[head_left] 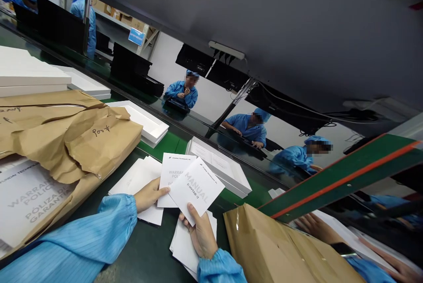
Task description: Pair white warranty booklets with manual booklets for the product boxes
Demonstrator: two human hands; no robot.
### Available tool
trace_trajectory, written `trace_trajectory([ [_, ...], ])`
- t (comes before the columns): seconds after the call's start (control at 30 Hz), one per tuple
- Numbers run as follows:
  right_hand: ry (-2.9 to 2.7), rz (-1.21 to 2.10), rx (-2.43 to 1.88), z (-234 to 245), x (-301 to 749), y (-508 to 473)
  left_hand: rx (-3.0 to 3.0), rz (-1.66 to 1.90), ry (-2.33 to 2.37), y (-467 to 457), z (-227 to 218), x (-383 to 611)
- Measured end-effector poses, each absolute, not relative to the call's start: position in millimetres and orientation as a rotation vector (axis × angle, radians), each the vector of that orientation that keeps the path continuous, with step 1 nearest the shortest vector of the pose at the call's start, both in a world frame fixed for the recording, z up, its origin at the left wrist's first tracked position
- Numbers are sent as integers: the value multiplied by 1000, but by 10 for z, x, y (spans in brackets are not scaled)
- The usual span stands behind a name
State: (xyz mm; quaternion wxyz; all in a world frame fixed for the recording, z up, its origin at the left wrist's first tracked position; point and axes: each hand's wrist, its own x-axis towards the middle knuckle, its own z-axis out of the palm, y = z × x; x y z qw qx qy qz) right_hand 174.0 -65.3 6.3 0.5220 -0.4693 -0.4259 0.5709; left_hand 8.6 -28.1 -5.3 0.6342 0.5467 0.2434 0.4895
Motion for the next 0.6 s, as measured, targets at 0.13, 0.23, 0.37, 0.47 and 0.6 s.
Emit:
trace_trajectory([
  [0.13, -1019, 1398, -1087, 51, 1748, -657, 1283, 1169, 553, -270, -76, 95],
  [0.23, -986, 1400, -1087, 60, 1742, -663, 1294, 1193, 566, -263, -84, 101],
  [0.37, -1008, 1380, -1100, 60, 1733, -678, 1306, 1195, 576, -256, -87, 105],
  [0.47, -1033, 1358, -1128, 52, 1731, -678, 1307, 1196, 575, -253, -85, 109],
  [0.6, -1045, 1346, -1143, 40, 1733, -666, 1302, 1192, 597, -253, -78, 110],
])
